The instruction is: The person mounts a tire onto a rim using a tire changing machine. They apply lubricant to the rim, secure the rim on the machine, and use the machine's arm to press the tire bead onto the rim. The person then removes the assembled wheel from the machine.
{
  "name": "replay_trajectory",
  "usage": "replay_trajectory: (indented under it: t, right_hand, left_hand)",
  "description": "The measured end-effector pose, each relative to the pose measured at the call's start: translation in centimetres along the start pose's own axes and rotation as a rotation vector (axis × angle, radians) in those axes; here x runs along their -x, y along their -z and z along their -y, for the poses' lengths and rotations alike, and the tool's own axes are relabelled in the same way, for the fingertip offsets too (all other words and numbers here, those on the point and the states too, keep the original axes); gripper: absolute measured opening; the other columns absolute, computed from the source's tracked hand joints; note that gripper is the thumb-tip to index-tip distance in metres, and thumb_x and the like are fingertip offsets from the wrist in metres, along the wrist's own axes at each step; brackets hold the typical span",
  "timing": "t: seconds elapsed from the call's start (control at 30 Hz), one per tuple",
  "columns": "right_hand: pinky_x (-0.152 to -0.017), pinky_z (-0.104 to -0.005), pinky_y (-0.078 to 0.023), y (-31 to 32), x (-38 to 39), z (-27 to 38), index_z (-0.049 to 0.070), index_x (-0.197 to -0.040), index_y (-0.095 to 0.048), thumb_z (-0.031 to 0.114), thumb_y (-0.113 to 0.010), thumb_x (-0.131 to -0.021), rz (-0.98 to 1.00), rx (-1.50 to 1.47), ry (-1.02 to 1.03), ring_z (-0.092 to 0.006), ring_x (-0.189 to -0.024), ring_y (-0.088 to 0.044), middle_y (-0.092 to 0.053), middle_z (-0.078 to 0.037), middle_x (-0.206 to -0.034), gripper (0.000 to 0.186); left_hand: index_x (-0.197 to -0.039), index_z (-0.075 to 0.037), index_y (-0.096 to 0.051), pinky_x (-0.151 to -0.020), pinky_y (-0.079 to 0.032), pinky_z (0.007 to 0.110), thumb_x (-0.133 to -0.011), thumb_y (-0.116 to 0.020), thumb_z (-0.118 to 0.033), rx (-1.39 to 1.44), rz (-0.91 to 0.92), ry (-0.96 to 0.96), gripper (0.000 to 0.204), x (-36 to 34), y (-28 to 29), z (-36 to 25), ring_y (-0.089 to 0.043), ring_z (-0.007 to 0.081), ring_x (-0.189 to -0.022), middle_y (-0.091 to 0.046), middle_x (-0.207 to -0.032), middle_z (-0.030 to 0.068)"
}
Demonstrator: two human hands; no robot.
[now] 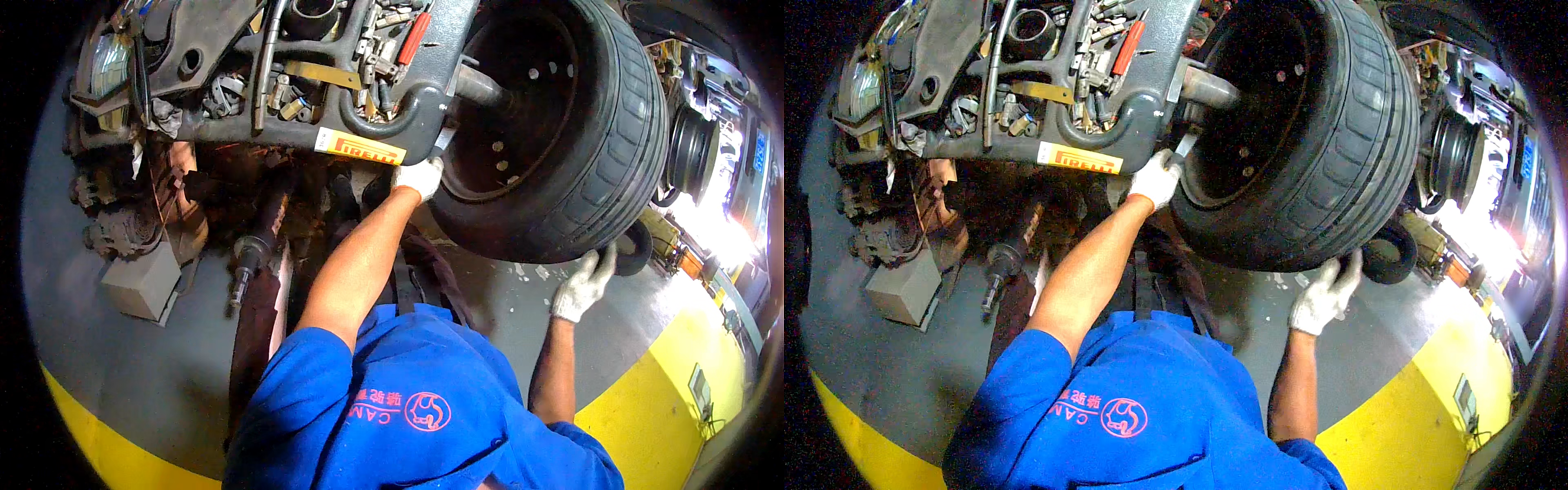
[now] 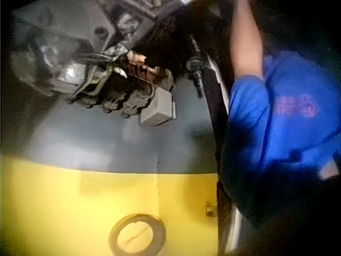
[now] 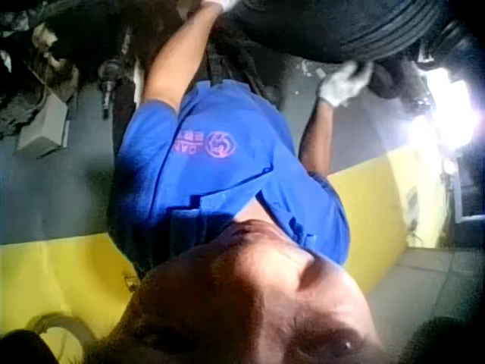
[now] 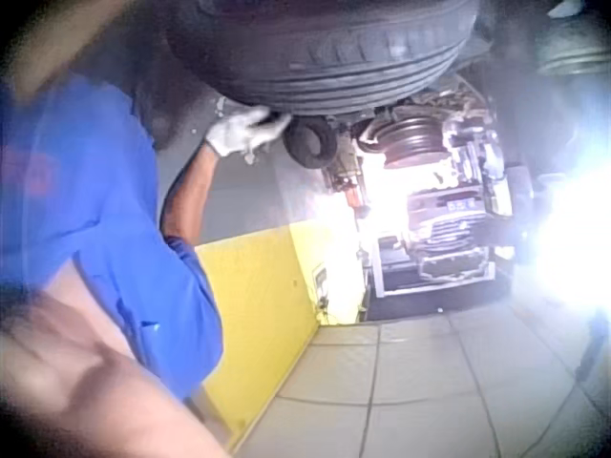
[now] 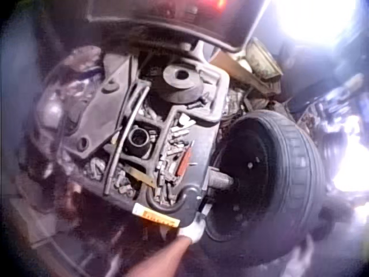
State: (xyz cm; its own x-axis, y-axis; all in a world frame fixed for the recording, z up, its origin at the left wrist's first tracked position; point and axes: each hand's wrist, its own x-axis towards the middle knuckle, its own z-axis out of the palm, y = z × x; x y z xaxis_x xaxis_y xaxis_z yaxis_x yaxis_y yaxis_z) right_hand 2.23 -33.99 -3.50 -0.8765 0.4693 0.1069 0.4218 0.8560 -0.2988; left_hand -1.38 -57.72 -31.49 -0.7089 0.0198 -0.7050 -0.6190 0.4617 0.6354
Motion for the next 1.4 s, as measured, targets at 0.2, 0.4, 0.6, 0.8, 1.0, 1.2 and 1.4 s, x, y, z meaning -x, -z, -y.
replay_trajectory:
  t: [0.2, 0.4, 0.6, 0.8, 1.0, 1.2, 1.4]
  right_hand:
    - [-0.122, -0.0401, -0.024, -3.4, -1.9, 0.8, -0.003, -0.156, -0.029, 0.021, -0.041, -0.108, -0.151, -0.044, 0.291, -0.0332, -0.149, -0.031, -0.034, -0.022, -0.160, 0.055]
    - [-0.115, -0.0386, -0.035, -2.1, -17.2, 3.6, -0.004, -0.144, -0.050, 0.031, -0.048, -0.106, -0.007, 0.261, 0.556, -0.0326, -0.137, -0.049, -0.049, -0.020, -0.152, 0.052]
    - [-0.111, -0.0396, -0.040, -2.5, -25.7, 8.4, 0.003, -0.141, -0.056, 0.056, -0.049, -0.099, 0.175, 0.055, 0.314, -0.0353, -0.130, -0.056, -0.060, -0.023, -0.139, 0.068]
    - [-0.119, -0.0436, -0.031, -2.3, -16.2, 3.6, -0.002, -0.145, -0.049, 0.042, -0.050, -0.103, -0.081, 0.286, 0.565, -0.0390, -0.141, -0.042, -0.047, -0.027, -0.150, 0.061]
    - [-0.119, -0.0501, -0.030, -1.8, 0.6, 7.6, -0.003, -0.145, -0.050, 0.026, -0.065, -0.096, -0.149, 0.175, 0.504, -0.0441, -0.141, -0.040, -0.043, -0.029, -0.153, 0.059]
    - [-0.116, -0.0533, -0.033, -3.4, 0.6, 8.3, -0.002, -0.142, -0.055, 0.026, -0.059, -0.096, -0.374, 0.157, 0.572, -0.0441, -0.137, -0.046, -0.047, -0.028, -0.149, 0.054]
    - [-0.113, -0.0497, -0.038, -2.0, -4.5, 11.1, 0.002, -0.130, -0.066, 0.027, -0.066, -0.092, -0.389, 0.126, 0.593, -0.0404, -0.130, -0.054, -0.058, -0.024, -0.141, 0.045]
  left_hand:
    - [-0.121, -0.007, -0.070, -0.098, -0.052, 0.046, -0.097, -0.048, -0.028, -0.356, -0.015, 0.055, 0.039, -1.5, -0.8, 2.9, -0.065, 0.0371, -0.117, -0.069, -0.126, 0.0185]
    - [-0.124, -0.003, -0.065, -0.096, -0.052, 0.050, -0.098, -0.049, -0.037, -0.039, -0.111, 0.299, 0.045, 0.3, -0.6, 3.6, -0.066, 0.0440, -0.109, -0.069, -0.119, 0.0244]
    - [-0.111, -0.003, -0.071, -0.099, -0.050, 0.045, -0.094, -0.058, -0.043, 0.028, 0.052, 0.195, 0.046, 5.5, 1.6, 1.5, -0.064, 0.0397, -0.116, -0.069, -0.118, 0.0230]
    - [-0.121, -0.005, -0.070, -0.099, -0.050, 0.044, -0.093, -0.058, -0.044, -0.026, 0.307, -0.010, 0.050, 6.0, 3.3, 2.2, -0.064, 0.0383, -0.118, -0.068, -0.123, 0.0228]
    - [-0.117, -0.008, -0.073, -0.083, -0.055, 0.045, -0.094, -0.050, -0.045, -0.087, -0.043, 0.462, 0.050, -1.5, -1.3, 10.5, -0.069, 0.0317, -0.111, -0.071, -0.123, 0.0122]
    - [-0.118, 0.001, -0.070, -0.090, -0.053, 0.046, -0.088, -0.053, -0.051, -0.342, 0.318, 0.121, 0.062, 7.8, 7.6, 3.6, -0.066, 0.0408, -0.110, -0.067, -0.121, 0.0269]
    - [-0.108, -0.005, -0.070, -0.085, -0.054, 0.046, -0.087, -0.069, -0.046, -0.161, 0.049, -0.247, 0.046, 20.8, 16.5, -1.7, -0.069, 0.0398, -0.096, -0.072, -0.101, 0.0223]
